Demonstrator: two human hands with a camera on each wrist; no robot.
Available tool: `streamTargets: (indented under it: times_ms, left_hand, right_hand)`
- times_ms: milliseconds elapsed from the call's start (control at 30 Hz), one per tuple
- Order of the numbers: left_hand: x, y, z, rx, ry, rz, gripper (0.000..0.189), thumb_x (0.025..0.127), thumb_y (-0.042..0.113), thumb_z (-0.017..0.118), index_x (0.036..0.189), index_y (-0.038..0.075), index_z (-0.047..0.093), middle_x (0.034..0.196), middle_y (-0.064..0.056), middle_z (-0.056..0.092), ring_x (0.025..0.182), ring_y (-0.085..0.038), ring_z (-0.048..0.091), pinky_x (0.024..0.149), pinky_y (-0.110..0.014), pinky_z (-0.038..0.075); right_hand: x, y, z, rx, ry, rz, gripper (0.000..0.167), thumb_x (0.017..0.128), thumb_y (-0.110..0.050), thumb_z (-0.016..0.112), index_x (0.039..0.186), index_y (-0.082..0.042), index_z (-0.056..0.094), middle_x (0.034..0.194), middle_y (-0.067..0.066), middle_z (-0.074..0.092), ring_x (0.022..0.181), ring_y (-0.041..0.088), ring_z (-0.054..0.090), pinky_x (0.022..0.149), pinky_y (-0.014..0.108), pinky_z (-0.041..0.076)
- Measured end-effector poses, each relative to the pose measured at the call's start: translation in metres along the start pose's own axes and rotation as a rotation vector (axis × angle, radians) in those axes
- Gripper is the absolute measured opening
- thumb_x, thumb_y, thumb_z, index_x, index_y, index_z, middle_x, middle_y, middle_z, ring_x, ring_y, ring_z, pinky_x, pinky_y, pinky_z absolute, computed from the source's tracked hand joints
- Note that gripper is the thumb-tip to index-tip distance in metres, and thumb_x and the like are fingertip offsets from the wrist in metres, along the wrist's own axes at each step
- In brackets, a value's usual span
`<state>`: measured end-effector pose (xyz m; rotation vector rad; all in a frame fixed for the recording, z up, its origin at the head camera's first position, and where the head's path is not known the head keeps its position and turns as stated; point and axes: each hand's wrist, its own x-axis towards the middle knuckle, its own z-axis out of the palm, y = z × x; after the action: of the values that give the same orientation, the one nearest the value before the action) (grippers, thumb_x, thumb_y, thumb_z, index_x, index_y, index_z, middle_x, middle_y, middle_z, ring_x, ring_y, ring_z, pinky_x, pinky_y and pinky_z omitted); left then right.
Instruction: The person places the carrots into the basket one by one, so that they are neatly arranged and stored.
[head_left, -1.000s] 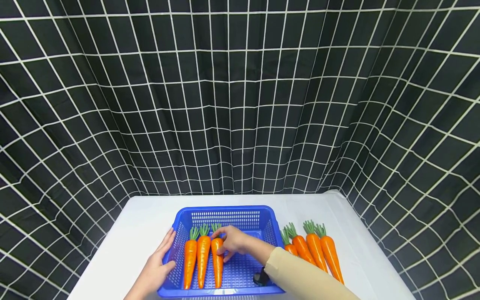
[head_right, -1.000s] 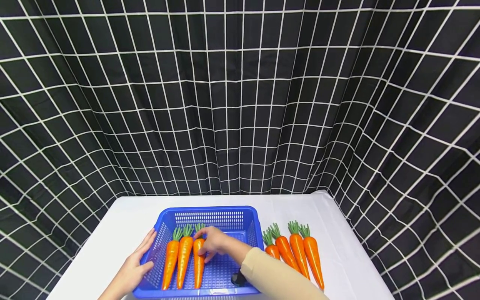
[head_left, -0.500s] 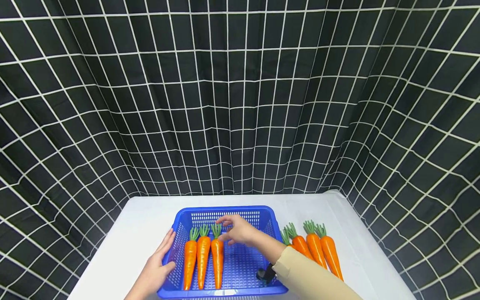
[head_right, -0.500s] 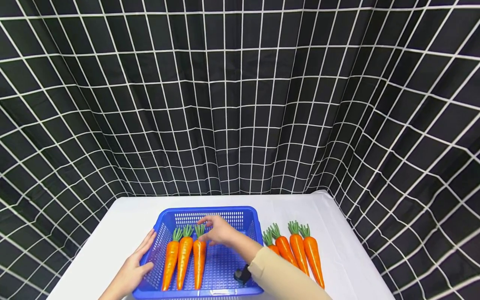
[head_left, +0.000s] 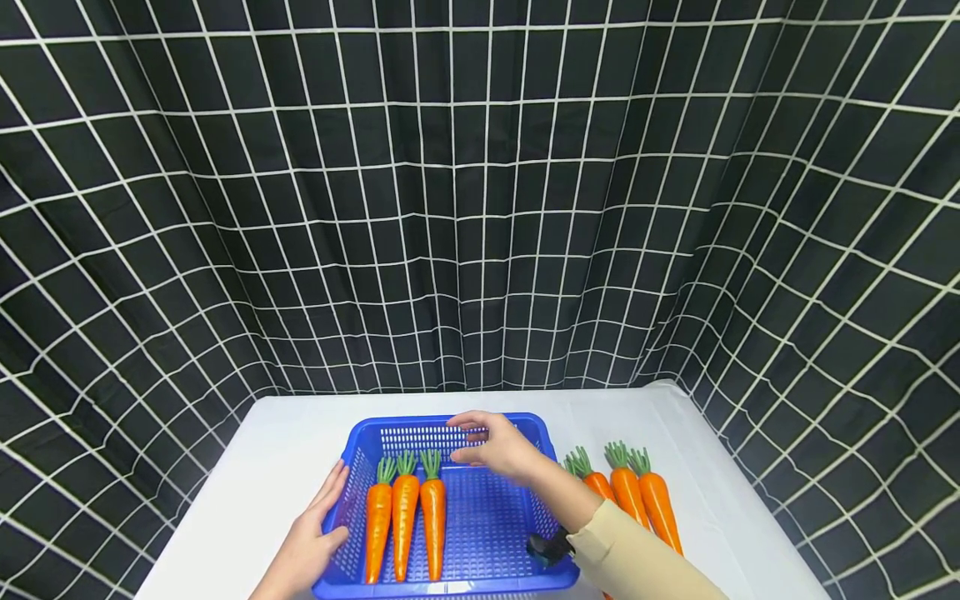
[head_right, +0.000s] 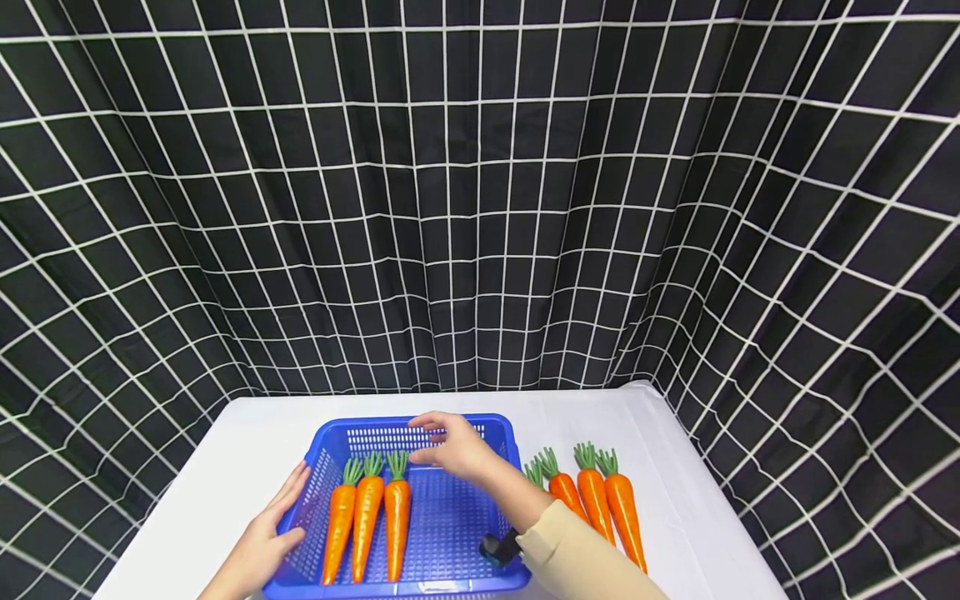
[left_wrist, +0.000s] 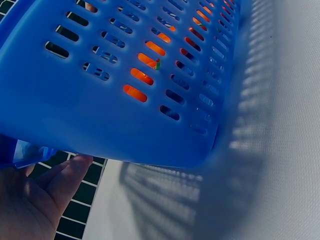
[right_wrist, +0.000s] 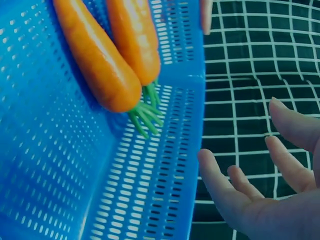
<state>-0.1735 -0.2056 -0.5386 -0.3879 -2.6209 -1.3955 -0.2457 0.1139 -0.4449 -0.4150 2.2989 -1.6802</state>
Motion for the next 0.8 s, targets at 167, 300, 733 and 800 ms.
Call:
streamTargets:
  times_ms: [167,300,733,800]
  left_hand:
    - [0.000,-0.001,0.001,0.001,0.008,0.015,0.085,0.074,-0.004,0.065,0.154,0.003,0.039,0.166,-0.015,0.027,0.139,0.013,0.014,0.102,0.004,0.013]
    - [0.000,0.000,0.001,-0.003,0.011,0.024,0.085,0.074,-0.003,0.066,0.154,0.003,0.039,0.165,-0.016,0.028,0.150,-0.011,0.022,0.101,0.004,0.014]
    - [-0.001,0.000,0.000,-0.032,-0.012,-0.006,0.087,0.075,-0.001,0.066,0.156,0.008,0.037,0.167,-0.012,0.025,0.139,0.015,0.014,0.101,0.005,0.013]
    - [0.000,-0.001,0.000,-0.037,-0.014,0.005,0.087,0.075,-0.002,0.066,0.156,0.007,0.037,0.167,-0.012,0.024,0.137,0.018,0.013,0.101,0.005,0.013]
  right_hand:
    - [-0.007,0.003,-0.009,-0.073,0.053,-0.033,0.041,0.087,-0.012,0.077,0.127,-0.016,0.068,0.141,0.015,0.059,0.127,0.041,0.057,0.089,0.045,0.060]
    - [-0.014,0.005,-0.015,-0.091,0.086,-0.055,0.041,0.087,-0.015,0.078,0.126,-0.019,0.068,0.140,0.011,0.060,0.129,0.041,0.056,0.091,0.046,0.059]
    - [-0.038,0.010,-0.046,-0.064,0.203,-0.073,0.045,0.087,-0.019,0.077,0.130,-0.019,0.066,0.135,0.006,0.066,0.129,0.037,0.059,0.097,0.051,0.055]
    - [-0.041,0.011,-0.051,-0.066,0.227,-0.063,0.045,0.087,-0.020,0.078,0.130,-0.021,0.066,0.134,0.005,0.066,0.129,0.036,0.059,0.098,0.052,0.055]
